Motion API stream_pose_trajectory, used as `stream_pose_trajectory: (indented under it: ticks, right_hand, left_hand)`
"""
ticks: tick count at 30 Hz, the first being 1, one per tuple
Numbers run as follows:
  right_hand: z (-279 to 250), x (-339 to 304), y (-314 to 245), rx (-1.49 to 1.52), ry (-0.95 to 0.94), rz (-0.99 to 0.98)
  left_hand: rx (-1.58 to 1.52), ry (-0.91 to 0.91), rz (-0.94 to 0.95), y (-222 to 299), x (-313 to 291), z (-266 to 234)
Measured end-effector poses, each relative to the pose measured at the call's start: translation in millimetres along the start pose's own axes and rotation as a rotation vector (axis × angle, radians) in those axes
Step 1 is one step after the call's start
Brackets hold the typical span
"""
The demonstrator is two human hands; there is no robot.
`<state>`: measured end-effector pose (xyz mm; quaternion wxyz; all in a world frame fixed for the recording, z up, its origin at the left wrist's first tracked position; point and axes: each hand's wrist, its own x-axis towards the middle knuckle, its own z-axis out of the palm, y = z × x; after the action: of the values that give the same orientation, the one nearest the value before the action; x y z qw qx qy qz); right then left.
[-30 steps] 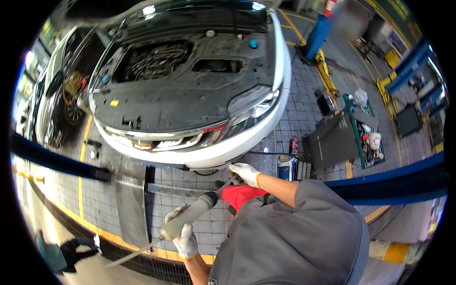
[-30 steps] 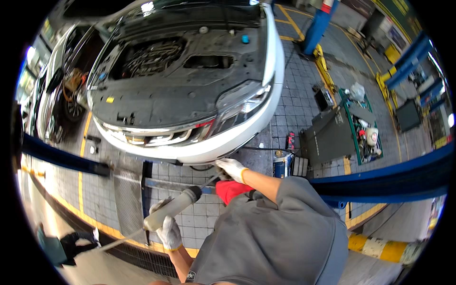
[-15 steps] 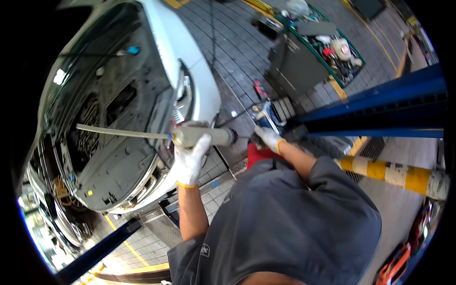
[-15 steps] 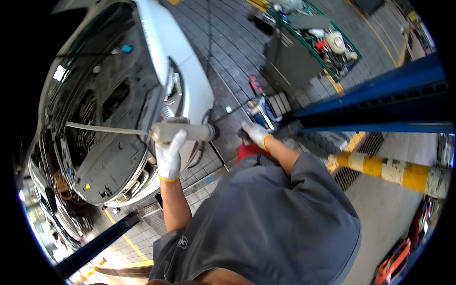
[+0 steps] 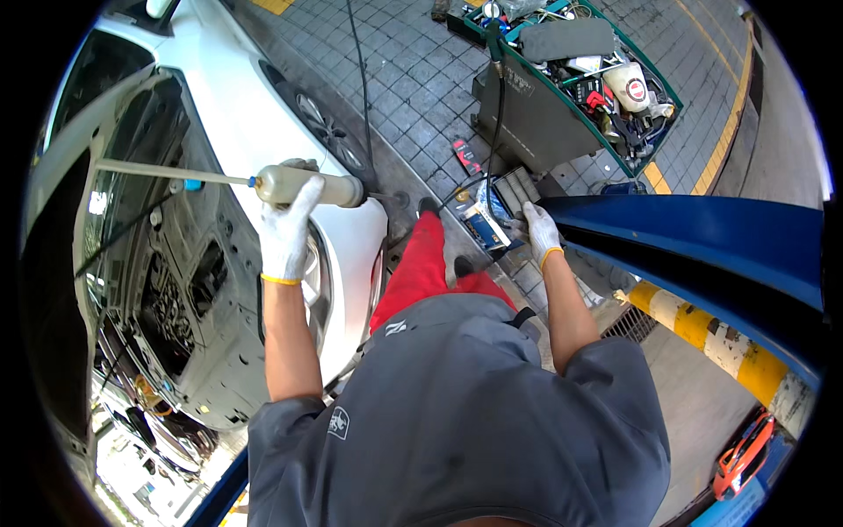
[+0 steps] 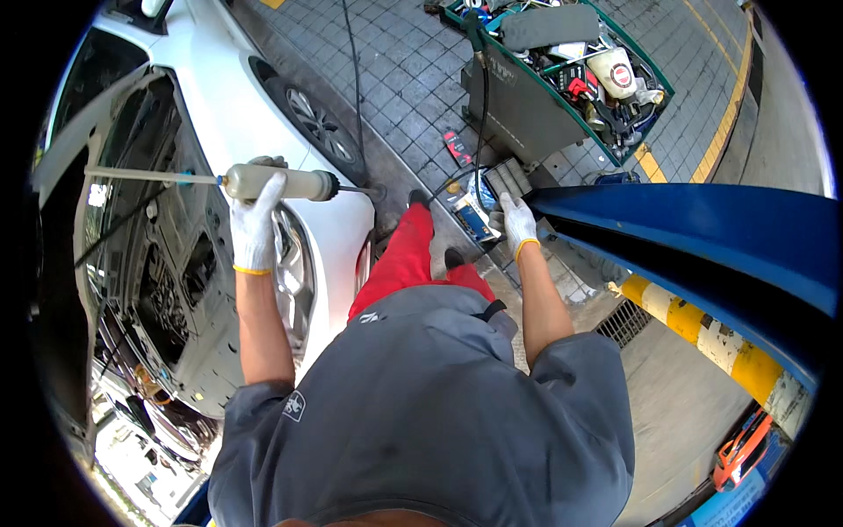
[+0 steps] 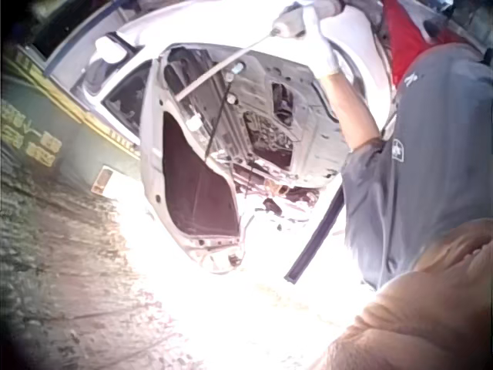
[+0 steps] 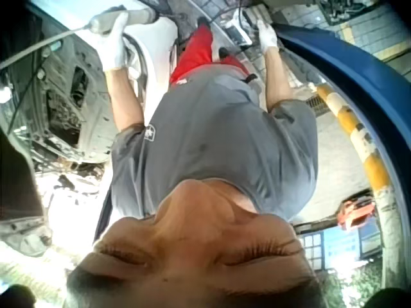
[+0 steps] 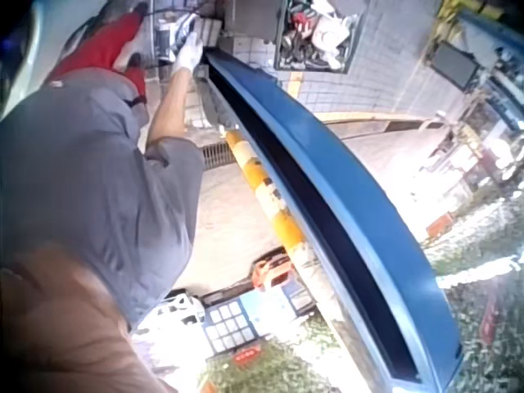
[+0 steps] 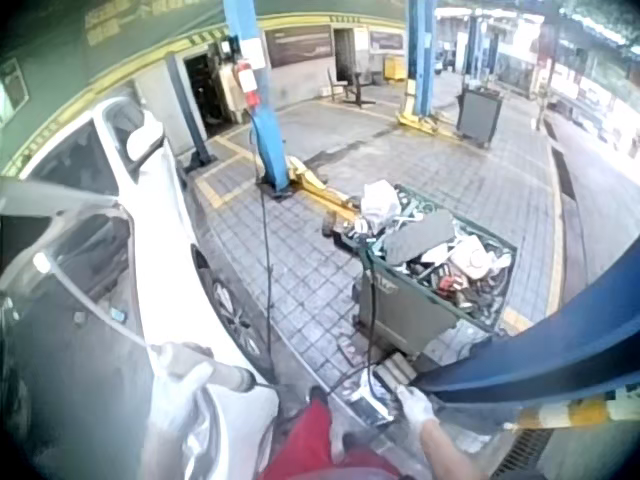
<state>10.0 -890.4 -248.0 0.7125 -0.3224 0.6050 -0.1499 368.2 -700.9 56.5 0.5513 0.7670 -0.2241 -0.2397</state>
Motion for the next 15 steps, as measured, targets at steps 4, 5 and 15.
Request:
stream_pose_trajectory:
  ticks: [4, 5, 15]
  right_hand:
    - [-5.5, 26.0, -21.2, 0.077, 0.092, -0.03]
    - [-15.1, 35.5, -16.2, 0.09, 0.118, -0.025]
    - [-30.3, 68.3, 53.4, -0.094, 0.394, 0.376]
  left_hand:
    - [0.001, -0.03, 0.063, 0.8, 88.4, 5.1]
    - [-0.022, -0.035, 0.07, -6.1, 112.3, 7.3]
    - [-0.043, -0.109, 0.122, -18.6, 309.9, 60.2]
